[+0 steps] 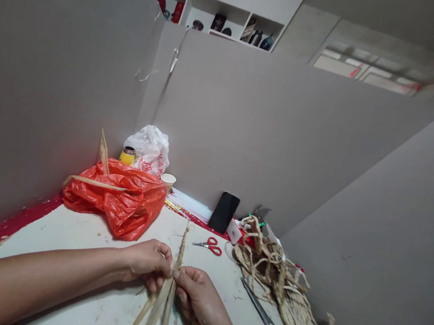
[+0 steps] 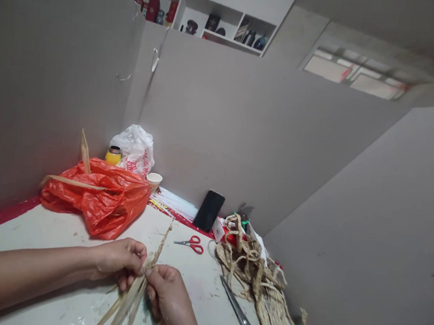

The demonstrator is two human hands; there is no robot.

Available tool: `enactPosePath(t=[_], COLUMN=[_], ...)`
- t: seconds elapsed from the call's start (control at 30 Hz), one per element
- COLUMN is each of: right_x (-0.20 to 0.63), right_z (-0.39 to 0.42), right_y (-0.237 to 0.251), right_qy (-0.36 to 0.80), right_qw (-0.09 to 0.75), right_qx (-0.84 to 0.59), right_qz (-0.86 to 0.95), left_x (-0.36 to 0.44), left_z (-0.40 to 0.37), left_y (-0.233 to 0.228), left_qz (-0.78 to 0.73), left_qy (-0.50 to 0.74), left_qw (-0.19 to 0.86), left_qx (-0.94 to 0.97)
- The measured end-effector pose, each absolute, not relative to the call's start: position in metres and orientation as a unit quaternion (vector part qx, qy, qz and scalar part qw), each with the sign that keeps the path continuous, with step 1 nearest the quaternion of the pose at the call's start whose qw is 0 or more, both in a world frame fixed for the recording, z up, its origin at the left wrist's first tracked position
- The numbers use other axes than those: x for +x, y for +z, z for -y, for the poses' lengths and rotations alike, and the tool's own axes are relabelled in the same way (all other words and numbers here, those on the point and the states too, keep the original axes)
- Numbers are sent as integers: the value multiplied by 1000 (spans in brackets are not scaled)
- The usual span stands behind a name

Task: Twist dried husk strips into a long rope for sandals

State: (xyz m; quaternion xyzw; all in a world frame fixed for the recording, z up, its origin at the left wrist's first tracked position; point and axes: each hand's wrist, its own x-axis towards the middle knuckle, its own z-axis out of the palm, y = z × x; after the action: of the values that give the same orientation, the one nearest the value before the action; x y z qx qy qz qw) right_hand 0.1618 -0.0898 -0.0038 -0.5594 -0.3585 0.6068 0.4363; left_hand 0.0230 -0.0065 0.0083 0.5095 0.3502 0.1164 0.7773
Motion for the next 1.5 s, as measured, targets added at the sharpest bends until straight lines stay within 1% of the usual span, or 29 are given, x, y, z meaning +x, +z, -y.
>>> enactPosePath(t=[0.13,0.27,0.47,0.8,0.93,1.13,1.2,1.3,1.4,1.5], right_x=[162,163,162,164,163,163,163,163,165,166], right_z=[90,90,91,90,91,92,91,90,89,88], right_y=[-4,-3,-2,-5,-2,2,3,2,-2,-6], right_qy=[609,619,608,585,573,583,584,588,586,578], right_qw=[448,449,441,423,436,442,447,449,446,449], right_qx=[-552,-545,-559,-579,-583,-569,-567,-561,-569,-579], right_qz=[352,345,353,379,376,375,371,370,365,360], left_x=[20,20,22,23,20,19,16,6,-13,-42], left_z=[5,4,6,10,9,6,5,5,6,6], left_y=[10,3,0,1,7,9,17,42,82,126], left_qz=[-329,-348,-355,-368,-358,-341,-325,-275,-214,-152], left_qy=[140,148,192,174,159,152,132,107,104,153], left_qw=[789,767,744,753,775,778,787,806,810,790], left_qx=[499,517,533,516,496,506,507,514,535,574])
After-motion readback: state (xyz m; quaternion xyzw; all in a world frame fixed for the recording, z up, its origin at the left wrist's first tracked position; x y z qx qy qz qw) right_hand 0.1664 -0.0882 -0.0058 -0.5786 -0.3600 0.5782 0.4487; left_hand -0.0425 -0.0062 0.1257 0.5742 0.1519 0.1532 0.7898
